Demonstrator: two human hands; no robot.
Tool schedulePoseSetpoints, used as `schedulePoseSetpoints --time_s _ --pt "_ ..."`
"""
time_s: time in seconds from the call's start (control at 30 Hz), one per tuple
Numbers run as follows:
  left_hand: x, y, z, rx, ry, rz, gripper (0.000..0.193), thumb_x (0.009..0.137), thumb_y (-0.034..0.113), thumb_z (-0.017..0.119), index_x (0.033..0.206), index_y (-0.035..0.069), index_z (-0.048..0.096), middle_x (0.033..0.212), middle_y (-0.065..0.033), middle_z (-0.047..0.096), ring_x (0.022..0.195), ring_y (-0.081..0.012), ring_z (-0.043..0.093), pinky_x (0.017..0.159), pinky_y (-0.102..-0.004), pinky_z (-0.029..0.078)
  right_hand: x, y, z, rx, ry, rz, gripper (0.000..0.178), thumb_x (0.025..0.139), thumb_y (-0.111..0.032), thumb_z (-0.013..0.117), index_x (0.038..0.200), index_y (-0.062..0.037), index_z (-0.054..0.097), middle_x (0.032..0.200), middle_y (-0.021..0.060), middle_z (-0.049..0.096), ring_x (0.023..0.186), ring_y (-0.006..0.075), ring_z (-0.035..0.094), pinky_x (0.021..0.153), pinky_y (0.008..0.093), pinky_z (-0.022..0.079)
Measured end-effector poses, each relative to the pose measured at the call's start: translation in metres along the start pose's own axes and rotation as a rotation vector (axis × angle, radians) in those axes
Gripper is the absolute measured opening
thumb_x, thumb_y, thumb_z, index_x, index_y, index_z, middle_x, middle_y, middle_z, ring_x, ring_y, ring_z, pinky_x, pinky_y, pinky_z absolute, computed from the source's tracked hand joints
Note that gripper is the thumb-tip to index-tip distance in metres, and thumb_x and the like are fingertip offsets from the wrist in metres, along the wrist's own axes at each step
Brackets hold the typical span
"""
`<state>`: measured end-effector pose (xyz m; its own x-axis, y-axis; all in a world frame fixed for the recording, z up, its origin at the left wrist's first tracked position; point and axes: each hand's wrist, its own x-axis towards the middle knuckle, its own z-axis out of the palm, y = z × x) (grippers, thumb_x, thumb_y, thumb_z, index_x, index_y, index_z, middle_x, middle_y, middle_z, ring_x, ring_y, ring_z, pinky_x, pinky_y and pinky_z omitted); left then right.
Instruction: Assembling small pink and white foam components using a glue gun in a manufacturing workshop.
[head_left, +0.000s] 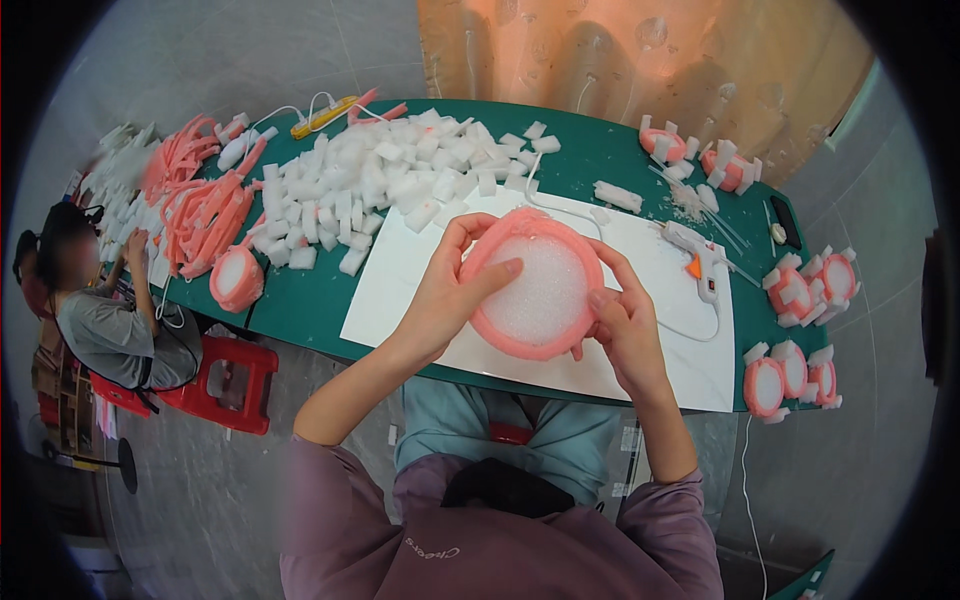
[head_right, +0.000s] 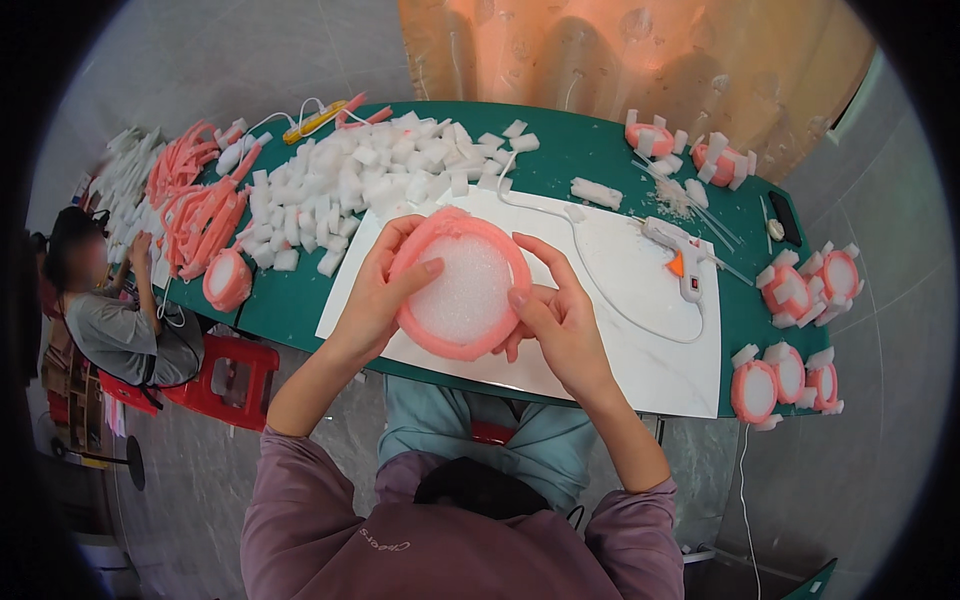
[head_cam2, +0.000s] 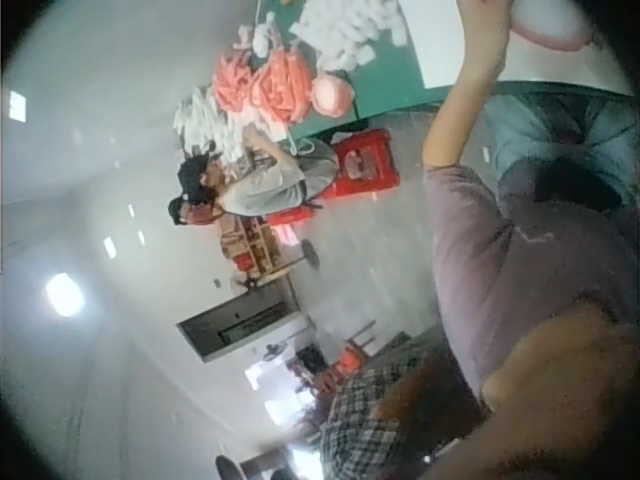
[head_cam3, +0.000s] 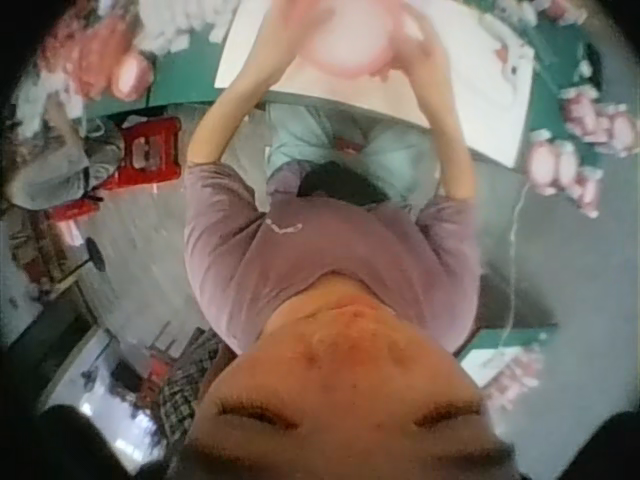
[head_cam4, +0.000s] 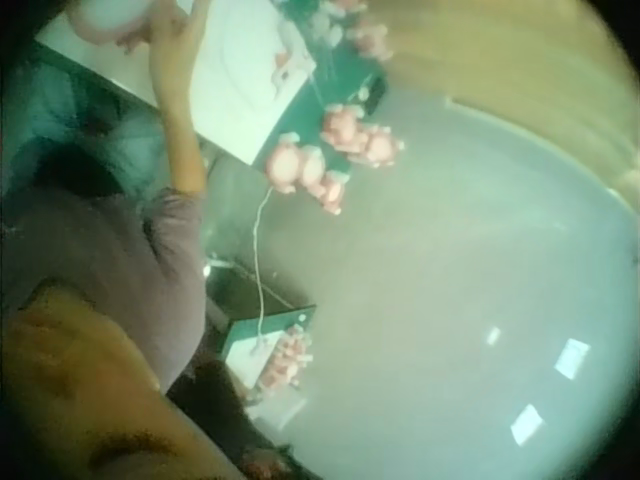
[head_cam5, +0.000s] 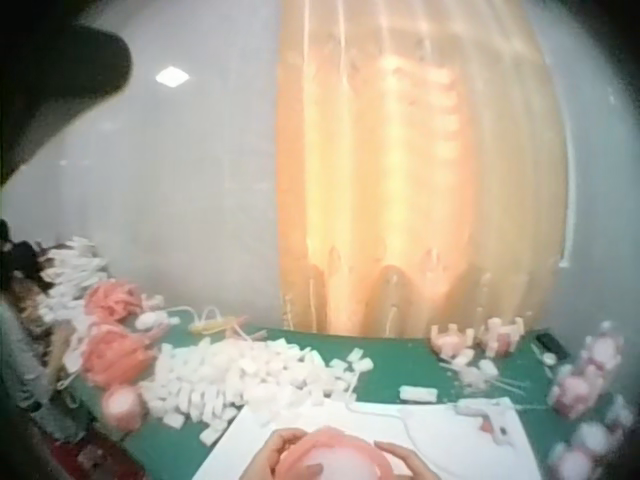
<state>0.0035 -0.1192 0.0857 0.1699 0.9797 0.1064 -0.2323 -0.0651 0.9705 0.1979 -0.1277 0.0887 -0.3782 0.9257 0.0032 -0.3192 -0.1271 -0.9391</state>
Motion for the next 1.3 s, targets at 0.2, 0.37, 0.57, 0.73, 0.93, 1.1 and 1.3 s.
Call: schedulePoseSetpoints --time_s 0.2,0.37,0.57,0.73,0.93,1.1,1.3 --pt "0.027 -0.037 -0.011 0.784 -0.045 0.364 0.069 0.074 0.025 0.067 0.129 0.008 0.028 0.128 -0.0097 0.034 0.119 -0.024 0.034 0.094 -0.0388 0.035 0.016 0.046 -0.016 -0.832 0.196 -0.575 0.056 0.074 -0.003 0.064 0.123 -0.0012 0.037 0.086 0.014 0.061 0.073 0.0175 0.062 0.062 0.0267 0.05" --pt "0.053 -0.081 -0.007 0.465 -0.109 0.251 0.092 0.063 0.028 0.076 0.134 0.01 0.021 0.135 -0.0095 0.025 0.125 -0.0268 0.027 0.096 -0.0466 0.031 0.031 0.076 -0.032 -1.005 0.276 -0.681 0.048 0.073 -0.006 0.066 0.116 -0.0017 0.045 0.093 0.0144 0.06 0.077 0.0225 0.063 0.066 0.0294 0.051" --pt "0.082 -0.124 -0.018 0.448 -0.124 0.251 0.095 0.055 0.025 0.081 0.13 0.01 0.026 0.132 -0.0092 0.029 0.122 -0.0251 0.032 0.093 -0.0452 0.036 0.034 0.079 -0.063 -0.899 0.154 -0.427 0.04 0.076 -0.017 0.065 0.109 -0.001 0.05 0.096 0.0152 0.06 0.085 0.025 0.061 0.072 0.0327 0.049" --pt "0.1 -0.114 -0.029 0.597 -0.077 0.286 0.091 0.052 0.023 0.083 0.126 0.01 0.031 0.127 -0.009 0.031 0.119 -0.0244 0.034 0.092 -0.0441 0.038 0.015 0.055 -0.165 -1.26 0.833 -0.447 0.038 0.077 -0.026 0.064 0.1 0.003 0.056 0.099 0.0169 0.057 0.09 0.0283 0.054 0.075 0.0354 0.045" --pt "0.109 -0.113 -0.038 0.507 -0.178 0.28 0.094 0.052 0.021 0.082 0.128 0.013 0.028 0.13 -0.0086 0.025 0.123 -0.0259 0.029 0.094 -0.0436 0.037 0.033 0.04 -0.217 -1.616 1.038 0.277 0.067 0.067 -0.05 0.066 0.097 0.008 0.054 0.101 0.0247 0.053 0.095 0.0361 0.05 0.081 0.041 0.041" --pt "0.105 -0.114 -0.044 0.554 -0.278 0.338 0.093 0.053 0.02 0.081 0.128 0.014 0.028 0.132 -0.0095 0.023 0.124 -0.0279 0.027 0.096 -0.0433 0.035 0.056 0.049 -0.237 -1.649 1.11 0.324 0.079 0.059 -0.051 0.069 0.107 0.0084 0.049 0.105 0.0254 0.052 0.105 0.0368 0.046 0.086 0.0458 0.039" --pt "0.109 -0.123 -0.044 0.555 -0.31 0.413 0.093 0.052 0.02 0.08 0.128 0.012 0.027 0.131 -0.01 0.025 0.124 -0.0272 0.028 0.097 -0.0402 0.034 0.059 0.028 -0.266 -1.355 0.945 0.502 0.08 0.054 -0.046 0.07 0.108 0.0079 0.048 0.102 0.0226 0.058 0.097 0.0313 0.057 0.081 0.0391 0.045"
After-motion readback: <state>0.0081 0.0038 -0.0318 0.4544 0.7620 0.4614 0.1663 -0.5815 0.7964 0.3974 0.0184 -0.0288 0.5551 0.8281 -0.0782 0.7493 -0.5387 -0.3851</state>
